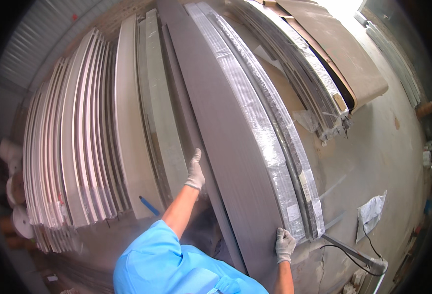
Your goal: The person picks up long gray panels from a stack, carries them to a workbench, and uses a blue utility knife to cut or trim the edges. The person then returns the panels to the stack and repeats the process with additional panels.
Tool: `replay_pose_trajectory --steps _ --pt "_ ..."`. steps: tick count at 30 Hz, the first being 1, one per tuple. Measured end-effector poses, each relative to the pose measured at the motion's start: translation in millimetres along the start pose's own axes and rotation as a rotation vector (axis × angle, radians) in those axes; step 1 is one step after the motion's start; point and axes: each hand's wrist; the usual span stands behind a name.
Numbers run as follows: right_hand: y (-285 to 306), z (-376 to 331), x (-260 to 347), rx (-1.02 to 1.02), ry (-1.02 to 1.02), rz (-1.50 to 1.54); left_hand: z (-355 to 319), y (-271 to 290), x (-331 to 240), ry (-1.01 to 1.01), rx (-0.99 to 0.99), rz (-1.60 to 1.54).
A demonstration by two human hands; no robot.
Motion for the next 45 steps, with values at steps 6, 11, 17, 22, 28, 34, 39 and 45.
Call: replay_pose_trajectory --steps 6,11,17,22,28,34,39,45 --pt "-42.5 26.5 31.0 0.077 -0.099 -0.050 38.3 5.5 -13.6 -0.104 -0.078 0.173" --pt "-66.2 44.3 44.3 0.146 -0.117 0.048 78.2 24.2 -29.9 -0.174 -0.150 0.665" --pt "-92.2 59.6 48.9 0.128 -0.067 0.229 111.3 31.1 -48.0 -0.106 -0.089 0.805" --pt "-90.0 88.4 69.3 0.170 -0.065 0.243 130.0 8.0 -69.2 -0.262 -0.160 1.125" --pt "-82.2 138.8 120.2 0.179 -0.033 0.147 167.8 -29.9 -110.8 -0.336 -0.178 1.243" --pt "-81.1 137.6 84.2 0.217 0.160 0.289 126.2 10.0 -62.1 -0.382 -0.064 1.094" --pt "-53.6 37.1 -40.7 0.430 -0.001 0.060 -34.1 90.9 60.7 -0.173 0.057 1.089" --pt "-39.2 -39.2 -141.3 0.612 -0.414 0.084 -121.8 106.3 123.0 -0.043 -0.050 1.019"
Point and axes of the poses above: each hand's wrist, its own z-axis towards the middle knuckle, its own y-axis out of the back of the hand, x = y × z, and after that the axes turned 13 degrees about -z, right-handed
